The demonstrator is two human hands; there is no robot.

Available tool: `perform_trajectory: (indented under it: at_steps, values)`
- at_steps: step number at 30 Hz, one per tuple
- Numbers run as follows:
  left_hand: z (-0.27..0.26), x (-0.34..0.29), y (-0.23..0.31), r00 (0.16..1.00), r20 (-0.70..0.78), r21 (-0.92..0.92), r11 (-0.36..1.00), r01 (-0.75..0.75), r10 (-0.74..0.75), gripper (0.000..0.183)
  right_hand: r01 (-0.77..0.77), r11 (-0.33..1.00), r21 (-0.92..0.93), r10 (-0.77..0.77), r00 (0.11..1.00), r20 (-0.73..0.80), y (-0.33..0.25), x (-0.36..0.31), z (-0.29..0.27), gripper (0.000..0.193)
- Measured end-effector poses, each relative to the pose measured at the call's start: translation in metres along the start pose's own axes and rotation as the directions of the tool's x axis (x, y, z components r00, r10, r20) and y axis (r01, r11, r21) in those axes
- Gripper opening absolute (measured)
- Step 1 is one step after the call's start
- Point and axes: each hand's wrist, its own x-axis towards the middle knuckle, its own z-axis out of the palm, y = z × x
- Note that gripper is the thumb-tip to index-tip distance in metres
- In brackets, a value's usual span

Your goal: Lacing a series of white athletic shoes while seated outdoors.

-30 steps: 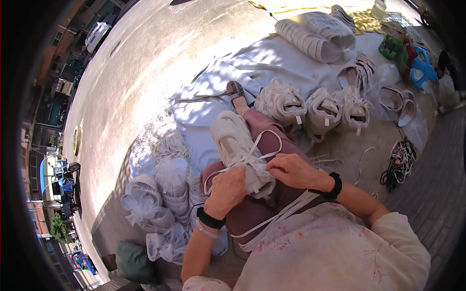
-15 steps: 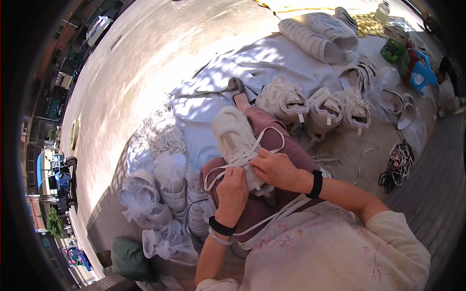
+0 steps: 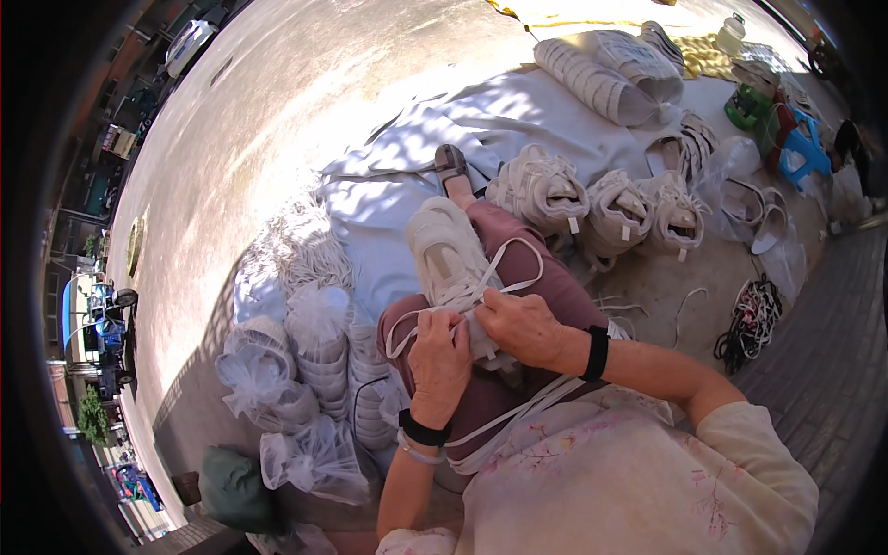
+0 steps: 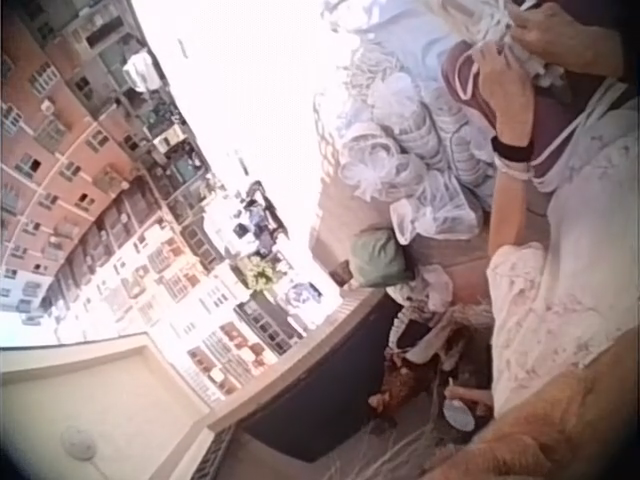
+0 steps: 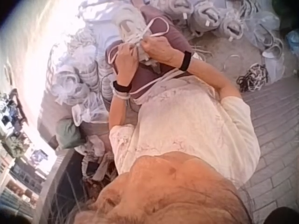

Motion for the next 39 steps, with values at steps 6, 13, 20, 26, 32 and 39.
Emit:
perform_trajectory:
  at_steps: [6,13,20,26,32,39]
  values:
    - [0.003,0.0,-0.004,1.0,-0.016,0.01,1.0,-0.001,0.001,0.009,0.039,0.998,-0.048,-0.038,0.999,0.022,-0.002,0.003,0.006,0.009]
    - [-0.004,-0.002,0.011,0.955,-0.177,0.233,0.953,-0.193,0.237,0.018,0.084,0.996,-0.04,-0.081,0.994,0.076,0.002,0.007,-0.015,0.011]
    - [0.006,-0.011,0.021,0.966,0.018,0.21,0.943,-0.257,0.259,0.019,0.032,0.974,0.223,-0.041,0.999,0.034,0.014,-0.007,-0.044,0.009]
    - [0.01,-0.023,0.067,0.941,0.116,-0.471,0.852,-0.229,0.317,0.017,-0.023,0.869,0.494,0.014,1.0,0.022,0.049,-0.003,-0.066,0.02]
    - [0.005,-0.041,0.172,0.709,0.102,-0.938,0.304,-0.164,0.698,0.015,-0.045,0.781,0.622,-0.029,0.994,0.108,0.032,0.004,-0.077,0.021]
    - [0.01,-0.049,0.122,0.76,0.202,-0.787,0.564,-0.249,0.618,0.012,-0.129,0.943,0.307,0.068,0.977,0.201,0.013,-0.006,-0.042,0.022]
